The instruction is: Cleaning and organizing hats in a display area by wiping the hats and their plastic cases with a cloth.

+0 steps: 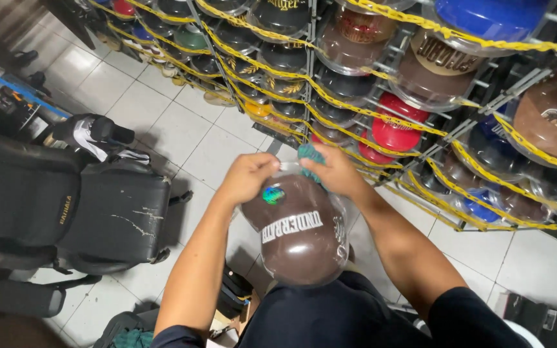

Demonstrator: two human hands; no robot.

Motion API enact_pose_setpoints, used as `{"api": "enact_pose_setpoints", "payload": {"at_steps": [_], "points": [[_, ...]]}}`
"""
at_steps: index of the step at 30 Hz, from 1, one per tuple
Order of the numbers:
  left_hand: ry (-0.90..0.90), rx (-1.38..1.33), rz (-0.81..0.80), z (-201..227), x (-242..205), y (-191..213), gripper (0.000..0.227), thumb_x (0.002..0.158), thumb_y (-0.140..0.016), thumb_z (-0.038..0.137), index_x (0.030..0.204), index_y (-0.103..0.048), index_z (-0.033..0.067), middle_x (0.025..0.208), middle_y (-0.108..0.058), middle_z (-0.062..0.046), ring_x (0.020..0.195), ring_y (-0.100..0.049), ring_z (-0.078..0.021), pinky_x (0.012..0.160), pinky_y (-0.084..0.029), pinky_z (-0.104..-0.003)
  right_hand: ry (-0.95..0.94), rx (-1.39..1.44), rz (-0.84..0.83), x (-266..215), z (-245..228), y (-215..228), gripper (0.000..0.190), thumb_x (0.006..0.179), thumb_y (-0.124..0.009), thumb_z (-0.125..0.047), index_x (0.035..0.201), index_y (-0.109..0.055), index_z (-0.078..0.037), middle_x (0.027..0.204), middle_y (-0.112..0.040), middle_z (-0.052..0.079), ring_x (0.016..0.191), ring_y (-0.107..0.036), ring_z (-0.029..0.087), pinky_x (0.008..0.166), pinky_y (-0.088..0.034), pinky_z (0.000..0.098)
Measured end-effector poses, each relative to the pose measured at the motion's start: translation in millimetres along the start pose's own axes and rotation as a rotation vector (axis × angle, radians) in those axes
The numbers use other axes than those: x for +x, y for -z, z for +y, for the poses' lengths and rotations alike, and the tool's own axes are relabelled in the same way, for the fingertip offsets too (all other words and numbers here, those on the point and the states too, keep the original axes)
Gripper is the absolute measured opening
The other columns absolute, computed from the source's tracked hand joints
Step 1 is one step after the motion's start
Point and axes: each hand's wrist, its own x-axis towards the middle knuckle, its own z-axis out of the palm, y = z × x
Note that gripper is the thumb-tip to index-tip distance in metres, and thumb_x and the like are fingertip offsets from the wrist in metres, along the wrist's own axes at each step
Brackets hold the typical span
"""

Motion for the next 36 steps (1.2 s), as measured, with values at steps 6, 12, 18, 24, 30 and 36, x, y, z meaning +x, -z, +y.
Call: {"api": "enact_pose_setpoints", "payload": {"at_steps": [6, 12, 18, 24, 30, 36], "points": [[-0.083, 0.614, -0.117, 31.4, -10.9, -5.0, 0.024, 0.098, -0.059, 0.038, 0.099, -0.075, 0.0211, 0.068, -0.073, -0.008, 0.080, -0.073, -0.0358, 0.084, -0.054, -0.045, 0.007, -0.202, 0.073, -7.7, 3.1, -7.5, 0.014, 0.088, -0.080, -0.018, 0.100, -0.077, -0.011, 0.079, -0.074, 0.002, 0.073, -0.066, 0.012, 0.073, -0.056, 0.0304], [-0.115, -0.060, 0.085, -64.4, -11.6, 17.9, 0.029, 0.106, -0.053, 0.033, 0.113, -0.072, 0.0127, 0.097, -0.076, -0.011, 0.097, -0.065, -0.0208, 0.096, -0.050, -0.044, -0.088, 0.090, 0.466, -31.2, 20.3, 32.7, 0.012, 0.095, -0.077, -0.021, 0.104, -0.074, -0.013, 0.082, -0.069, -0.004, 0.074, -0.060, 0.007, 0.073, -0.055, 0.0249], [-0.019, -0.164, 0.186, -79.1, -18.8, -21.3, 0.029, 0.110, -0.045, 0.022, 0.100, -0.069, 0.0104, 0.080, -0.064, -0.005, 0.083, -0.056, -0.0171, 0.083, -0.048, -0.035, -0.091, 0.155, 0.348, -43.2, 22.4, 52.4, 0.010, 0.099, -0.073, -0.019, 0.092, -0.069, -0.013, 0.074, -0.064, -0.006, 0.069, -0.058, 0.004, 0.068, -0.052, 0.0207], [0.009, 0.383, -0.087, 7.8, -17.6, -43.8, 0.024, 0.101, -0.056, 0.037, 0.097, -0.073, 0.0207, 0.083, -0.075, -0.014, 0.095, -0.070, -0.0426, 0.089, -0.053, -0.051, -0.104, -0.238, 0.025, -32.8, -6.8, 36.3, 0.020, 0.086, -0.081, -0.018, 0.097, -0.074, -0.003, 0.077, -0.073, 0.009, 0.077, -0.067, 0.020, 0.074, -0.056, 0.0366], [-0.025, 0.684, -0.284, 28.0, -2.8, -61.3, 0.028, 0.100, -0.054, 0.037, 0.099, -0.068, 0.0129, 0.085, -0.074, -0.020, 0.092, -0.071, -0.0438, 0.085, -0.054, -0.055, -0.081, -0.510, -0.137, -34.0, 6.0, 32.9, 0.019, 0.084, -0.077, -0.025, 0.092, -0.069, -0.009, 0.065, -0.070, 0.015, 0.072, -0.072, 0.039, 0.067, -0.056, 0.0467], [0.053, 0.732, -0.197, 42.0, 8.8, -45.8, 0.024, 0.098, -0.057, 0.039, 0.093, -0.067, 0.0178, 0.074, -0.072, -0.015, 0.087, -0.071, -0.0410, 0.083, -0.055, -0.052, -0.203, -0.253, -0.068, -78.8, 56.5, 88.2, 0.011, 0.088, -0.079, -0.020, 0.088, -0.075, -0.009, 0.065, -0.073, 0.008, 0.063, -0.069, 0.019, 0.066, -0.057, 0.0332]]}}
